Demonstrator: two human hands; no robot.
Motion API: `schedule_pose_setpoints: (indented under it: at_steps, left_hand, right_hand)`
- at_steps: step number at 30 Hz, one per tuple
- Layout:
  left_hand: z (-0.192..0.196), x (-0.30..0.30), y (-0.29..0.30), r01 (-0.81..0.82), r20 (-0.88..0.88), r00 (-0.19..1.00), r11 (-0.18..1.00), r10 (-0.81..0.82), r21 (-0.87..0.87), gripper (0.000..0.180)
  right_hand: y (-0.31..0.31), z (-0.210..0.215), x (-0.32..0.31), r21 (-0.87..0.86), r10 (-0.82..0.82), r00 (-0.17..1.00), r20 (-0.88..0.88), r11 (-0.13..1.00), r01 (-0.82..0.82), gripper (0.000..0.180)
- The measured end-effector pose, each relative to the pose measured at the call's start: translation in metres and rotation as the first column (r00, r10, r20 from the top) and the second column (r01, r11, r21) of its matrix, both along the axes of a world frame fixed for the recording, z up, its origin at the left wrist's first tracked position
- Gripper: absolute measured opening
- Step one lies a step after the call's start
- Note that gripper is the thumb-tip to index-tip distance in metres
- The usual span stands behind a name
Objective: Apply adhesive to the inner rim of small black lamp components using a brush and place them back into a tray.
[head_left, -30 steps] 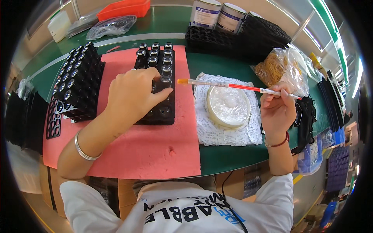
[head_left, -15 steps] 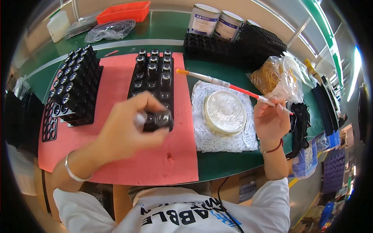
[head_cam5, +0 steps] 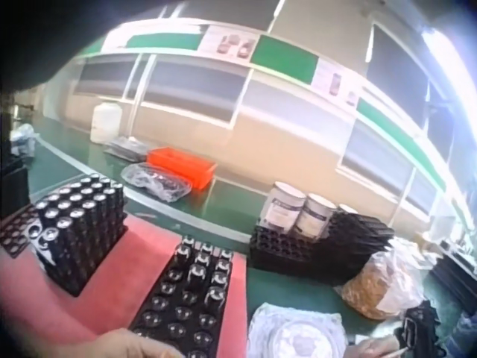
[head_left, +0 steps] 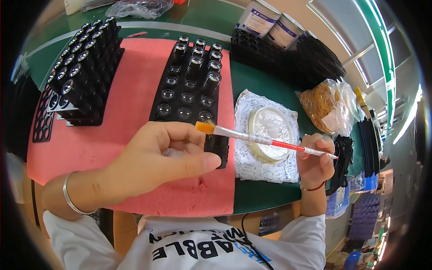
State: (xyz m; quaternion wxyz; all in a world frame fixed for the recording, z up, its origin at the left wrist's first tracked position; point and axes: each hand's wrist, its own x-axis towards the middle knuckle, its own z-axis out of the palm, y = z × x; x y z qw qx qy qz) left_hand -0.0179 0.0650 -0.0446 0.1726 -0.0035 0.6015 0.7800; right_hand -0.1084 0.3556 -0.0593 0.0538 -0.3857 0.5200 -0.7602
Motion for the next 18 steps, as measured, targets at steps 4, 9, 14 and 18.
schedule_pose_setpoints:
  at_steps: [4, 9, 14, 18]
  left_hand:
    - [0.0051, -0.0016, 0.0018, 0.028, 0.038, 0.999, 0.999, -0.030, 0.041, 0.019]
    - [0.0039, -0.0010, 0.0024, 0.037, 0.066, 0.997, 0.996, -0.042, 0.077, 0.019]
    - [-0.0012, -0.0020, 0.0010, 0.085, 0.057, 0.995, 0.996, -0.087, 0.032, 0.018]
    - [0.0010, -0.0009, 0.0020, 0.083, 0.075, 0.993, 0.994, -0.088, 0.073, 0.018]
  right_hand:
    - [0.0019, -0.0020, -0.0021, -0.001, -0.007, 1.000, -0.012, 1.000, 0.007, 0.025]
    - [0.0008, -0.0003, -0.0009, 0.010, -0.027, 1.000, -0.003, 1.000, 0.027, 0.022]
    - [0.0014, -0.0003, -0.0008, 0.030, -0.018, 1.000, -0.004, 0.999, 0.018, 0.016]
    - [0.0006, -0.0004, -0.0005, 0.025, -0.016, 1.000, -0.011, 1.000, 0.016, 0.015]
